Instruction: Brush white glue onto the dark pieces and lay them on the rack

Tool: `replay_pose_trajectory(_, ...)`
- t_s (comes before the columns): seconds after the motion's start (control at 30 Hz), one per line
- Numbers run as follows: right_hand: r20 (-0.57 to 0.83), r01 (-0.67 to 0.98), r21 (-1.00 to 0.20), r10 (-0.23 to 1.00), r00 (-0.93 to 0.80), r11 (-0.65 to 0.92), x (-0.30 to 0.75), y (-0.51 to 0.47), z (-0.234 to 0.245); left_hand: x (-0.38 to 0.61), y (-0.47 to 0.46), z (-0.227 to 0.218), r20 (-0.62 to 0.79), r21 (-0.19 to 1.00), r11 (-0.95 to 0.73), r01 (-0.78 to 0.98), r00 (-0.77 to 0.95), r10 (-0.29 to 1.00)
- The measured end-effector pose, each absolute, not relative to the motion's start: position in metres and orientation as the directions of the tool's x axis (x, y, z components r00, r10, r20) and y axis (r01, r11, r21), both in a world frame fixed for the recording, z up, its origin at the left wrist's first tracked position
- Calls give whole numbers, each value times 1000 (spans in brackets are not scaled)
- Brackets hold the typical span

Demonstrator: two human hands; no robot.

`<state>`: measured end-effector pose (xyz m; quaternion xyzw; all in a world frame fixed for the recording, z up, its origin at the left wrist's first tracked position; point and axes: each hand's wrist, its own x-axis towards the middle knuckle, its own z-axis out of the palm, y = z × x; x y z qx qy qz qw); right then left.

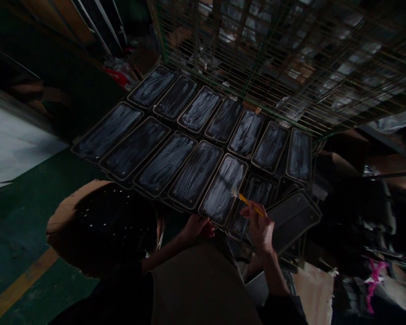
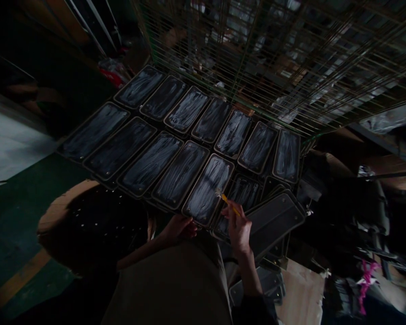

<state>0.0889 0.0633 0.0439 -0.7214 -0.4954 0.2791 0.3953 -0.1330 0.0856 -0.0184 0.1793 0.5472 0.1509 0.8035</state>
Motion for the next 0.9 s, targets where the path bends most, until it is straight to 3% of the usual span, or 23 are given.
replay_pose_trajectory(0.17,-88,488,-832,932,351,-263,68,45,39,-132,85,-17,-832,437,897,-61,350,430)
replay_pose_trajectory(0.4,-293,308,-861,889,351,-406,40,-2,57,-132,83,-16,-813,448,890,-87,374,446)
replay_pose_trajectory(0.53,-275,258,-864,834,478,-433,47,-11,81,-138,81,-18,-808,463,886,-37,394,438)
replay_pose_trajectory(0.63,-211,287,-857,801,560,-427,66,-26,93,-147,75,-23,-801,492,861,127,454,390)
replay_pose_trajectory(0.77,-48,372,-814,690,723,-447,106,-58,103,-146,63,-15,-704,670,616,415,618,349)
replay_pose_trajectory(0.9,128,378,-799,481,867,-468,141,-86,110,-96,61,22,-402,913,179,366,735,546)
